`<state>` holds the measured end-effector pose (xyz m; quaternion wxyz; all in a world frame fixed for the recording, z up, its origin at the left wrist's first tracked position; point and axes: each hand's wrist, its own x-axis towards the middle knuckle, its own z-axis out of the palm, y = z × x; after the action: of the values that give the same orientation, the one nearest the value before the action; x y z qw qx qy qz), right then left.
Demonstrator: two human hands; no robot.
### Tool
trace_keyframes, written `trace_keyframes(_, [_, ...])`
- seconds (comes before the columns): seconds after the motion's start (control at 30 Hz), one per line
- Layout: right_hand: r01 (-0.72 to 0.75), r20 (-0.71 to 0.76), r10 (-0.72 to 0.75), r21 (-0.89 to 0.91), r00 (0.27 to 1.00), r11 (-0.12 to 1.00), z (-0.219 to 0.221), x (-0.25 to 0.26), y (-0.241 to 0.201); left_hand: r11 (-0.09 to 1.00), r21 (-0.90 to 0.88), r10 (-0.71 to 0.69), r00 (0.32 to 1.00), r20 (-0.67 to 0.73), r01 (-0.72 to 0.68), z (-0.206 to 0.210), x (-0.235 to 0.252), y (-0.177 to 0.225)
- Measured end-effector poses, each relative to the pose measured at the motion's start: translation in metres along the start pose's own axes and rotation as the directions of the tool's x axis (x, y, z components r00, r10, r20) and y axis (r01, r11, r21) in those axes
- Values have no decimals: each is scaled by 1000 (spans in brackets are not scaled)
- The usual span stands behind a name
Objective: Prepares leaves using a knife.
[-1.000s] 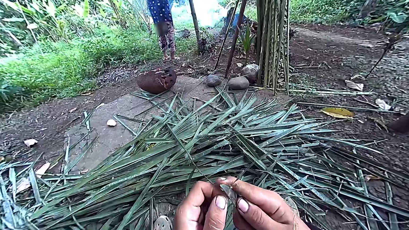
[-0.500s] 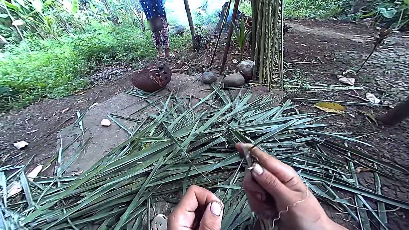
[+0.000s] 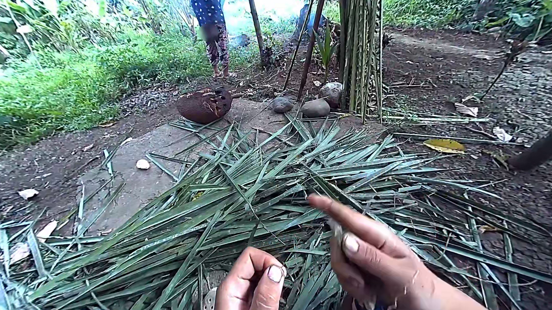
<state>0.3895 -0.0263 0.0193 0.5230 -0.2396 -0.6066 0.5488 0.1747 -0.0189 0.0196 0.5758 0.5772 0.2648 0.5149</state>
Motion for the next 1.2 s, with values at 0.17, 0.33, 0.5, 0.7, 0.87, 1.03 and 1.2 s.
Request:
trace_keyframes(0.17, [-57,205,72,-81,976,995,18,-2,3,994,-82,-66,997,25,68,3,-2,3])
trace_keyframes(0.33, [-6,131,10,-37,991,999,24,-1,11,975,-174,-127,990,57,135,6,-5,6])
trace_keyframes(0.5, [50,-23,-50,2,998,999,22,1,6,978,-167,-113,989,97,128,3,-7,6])
trace_keyframes(0.7, [136,-332,-88,124,939,983,-3,1,-11,979,-151,-128,988,85,140,1,-7,3])
trace_keyframes(0.87, [28,-142,-12,110,990,994,-12,-3,-12,962,-213,-164,985,60,173,3,-6,5])
trace_keyframes(1.03, [-116,291,114,-13,950,993,14,-1,-2,929,-301,-192,975,110,217,7,-7,3])
trace_keyframes(1.2, [-13,225,12,2,974,1000,22,-1,10,912,-344,-192,974,123,223,10,-9,4])
